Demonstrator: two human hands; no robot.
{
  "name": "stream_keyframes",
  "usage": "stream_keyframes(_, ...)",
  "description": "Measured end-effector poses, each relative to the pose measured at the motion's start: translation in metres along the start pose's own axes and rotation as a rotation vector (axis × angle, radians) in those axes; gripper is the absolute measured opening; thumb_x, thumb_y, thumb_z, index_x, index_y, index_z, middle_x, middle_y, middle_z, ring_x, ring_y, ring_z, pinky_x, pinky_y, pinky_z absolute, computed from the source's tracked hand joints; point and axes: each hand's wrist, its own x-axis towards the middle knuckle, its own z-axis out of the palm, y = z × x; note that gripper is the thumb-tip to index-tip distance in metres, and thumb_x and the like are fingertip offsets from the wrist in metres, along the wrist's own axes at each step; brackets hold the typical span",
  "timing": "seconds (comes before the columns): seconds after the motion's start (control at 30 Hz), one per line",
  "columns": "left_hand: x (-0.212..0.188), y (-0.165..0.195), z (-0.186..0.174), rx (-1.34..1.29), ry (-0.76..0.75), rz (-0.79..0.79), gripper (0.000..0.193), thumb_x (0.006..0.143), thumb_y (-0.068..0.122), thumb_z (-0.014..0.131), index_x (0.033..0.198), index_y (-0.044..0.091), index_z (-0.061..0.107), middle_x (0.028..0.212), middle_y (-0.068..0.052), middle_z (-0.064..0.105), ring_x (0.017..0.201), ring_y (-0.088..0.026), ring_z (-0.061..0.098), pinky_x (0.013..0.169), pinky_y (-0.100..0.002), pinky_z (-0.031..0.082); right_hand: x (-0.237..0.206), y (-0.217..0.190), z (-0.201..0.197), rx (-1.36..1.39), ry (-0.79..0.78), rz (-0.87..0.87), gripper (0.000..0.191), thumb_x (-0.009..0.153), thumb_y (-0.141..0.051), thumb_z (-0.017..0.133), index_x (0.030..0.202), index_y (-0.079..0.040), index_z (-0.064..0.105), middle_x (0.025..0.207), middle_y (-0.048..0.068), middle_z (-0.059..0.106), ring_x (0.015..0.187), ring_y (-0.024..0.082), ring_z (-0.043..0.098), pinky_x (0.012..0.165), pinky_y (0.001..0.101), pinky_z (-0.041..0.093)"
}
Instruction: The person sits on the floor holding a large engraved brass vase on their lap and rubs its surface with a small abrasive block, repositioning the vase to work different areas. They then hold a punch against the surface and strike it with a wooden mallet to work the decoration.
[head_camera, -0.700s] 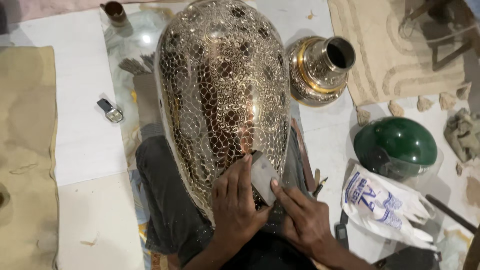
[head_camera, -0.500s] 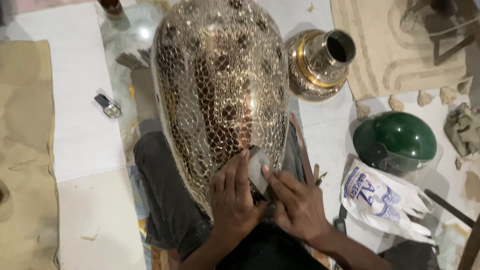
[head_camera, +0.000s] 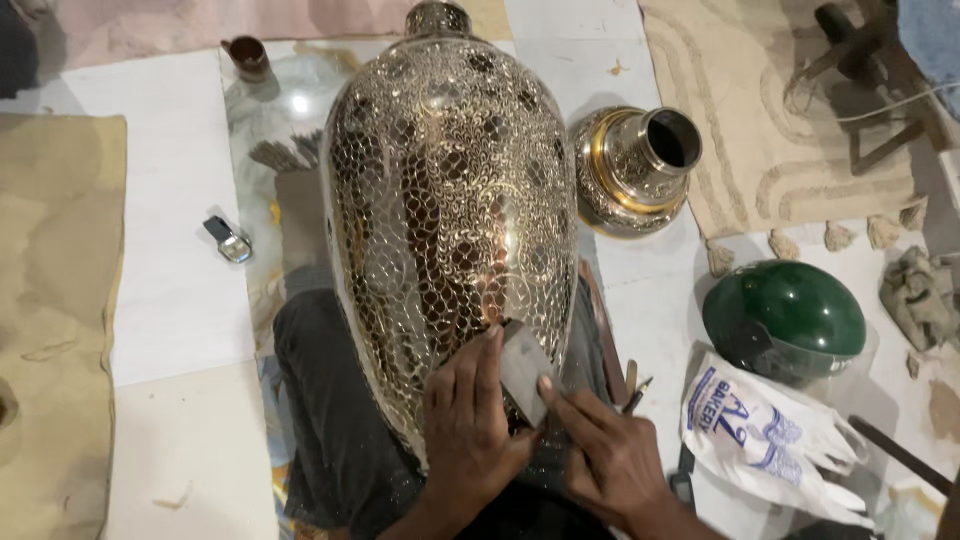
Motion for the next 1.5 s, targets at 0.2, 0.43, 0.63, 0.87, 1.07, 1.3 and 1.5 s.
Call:
stream_keyframes(0.2, -0.011, -0.005, 0.004, 0.028, -0.015, -0.018, 0.094, 0.091, 0.058, 0.066, 0.156, -0.002, 0.033, 0.148, -0.02, 0.051, 0.134, -0.037, 0.05, 0.113, -0.051, 0.037, 0.011, -0.004, 0.005, 0.079, -0.048, 0.024, 0.071, 0.069, 0.0, 0.057, 0.14, -0.003, 0.06, 0.098, 0.012, 0.068, 0.058, 0.028, 0.064, 0.05, 0.0396, 0.052)
stream_keyframes(0.43, -0.022, -0.002, 0.003, -0.006, -0.054, -0.039, 0.098, 0.085, 0.062, 0.058, 0.157, -0.001, 0.034, 0.151, -0.019, 0.05, 0.134, -0.036, 0.05, 0.113, -0.051, 0.036, 0.002, -0.005, 0.009, 0.049, -0.075, 0.041, 0.068, 0.072, -0.003, 0.06, 0.14, -0.005, 0.062, 0.095, 0.012, 0.067, 0.066, 0.032, 0.066, 0.059, 0.0427, 0.051)
stream_keyframes(0.63, -0.015, 0.008, 0.001, 0.039, -0.013, -0.034, 0.093, 0.098, 0.065, 0.054, 0.157, -0.003, 0.034, 0.149, -0.02, 0.051, 0.135, -0.037, 0.049, 0.113, -0.05, 0.037, 0.0, -0.007, -0.005, -0.089, 0.043, -0.089, 0.072, 0.065, -0.005, 0.059, 0.138, -0.009, 0.062, 0.105, 0.009, 0.07, 0.08, 0.039, 0.069, 0.07, 0.0461, 0.053)
stream_keyframes(0.87, -0.018, 0.022, -0.006, 0.019, -0.023, -0.036, 0.098, 0.088, 0.064, 0.064, 0.155, -0.001, 0.035, 0.146, -0.02, 0.052, 0.133, -0.037, 0.05, 0.111, -0.05, 0.037, -0.004, -0.009, -0.016, 0.027, -0.115, 0.086, 0.075, 0.068, -0.004, 0.06, 0.143, -0.007, 0.059, 0.108, 0.012, 0.072, 0.075, 0.032, 0.07, 0.082, 0.0583, 0.048)
stream_keyframes(1.07, -0.023, 0.03, -0.009, 0.028, -0.015, -0.016, 0.098, 0.088, 0.065, 0.059, 0.156, -0.002, 0.035, 0.149, -0.02, 0.052, 0.135, -0.036, 0.051, 0.112, -0.05, 0.038, -0.008, -0.018, -0.032, 0.042, -0.089, 0.074, 0.072, 0.07, -0.004, 0.057, 0.142, -0.009, 0.059, 0.103, 0.012, 0.069, 0.083, 0.041, 0.068, 0.073, 0.052, 0.051)
stream_keyframes(1.3, -0.027, 0.044, -0.006, 0.056, 0.003, -0.037, 0.095, 0.103, 0.075, 0.043, 0.156, -0.003, 0.034, 0.149, -0.02, 0.051, 0.134, -0.036, 0.051, 0.112, -0.05, 0.038, -0.007, -0.03, -0.052, -0.204, 0.176, -0.217, 0.074, 0.06, -0.003, 0.056, 0.134, -0.01, 0.06, 0.103, 0.006, 0.067, 0.1, 0.055, 0.067, 0.079, 0.0655, 0.045)
stream_keyframes(1.5, -0.035, 0.059, -0.008, 0.049, 0.005, -0.026, 0.1, 0.092, 0.072, 0.049, 0.158, -0.001, 0.033, 0.15, -0.021, 0.052, 0.135, -0.038, 0.051, 0.114, -0.054, 0.037, -0.03, -0.024, -0.057, 0.13, -0.173, 0.154, 0.071, 0.071, -0.001, 0.058, 0.142, -0.008, 0.062, 0.107, 0.015, 0.072, 0.074, 0.035, 0.072, 0.067, 0.0441, 0.056)
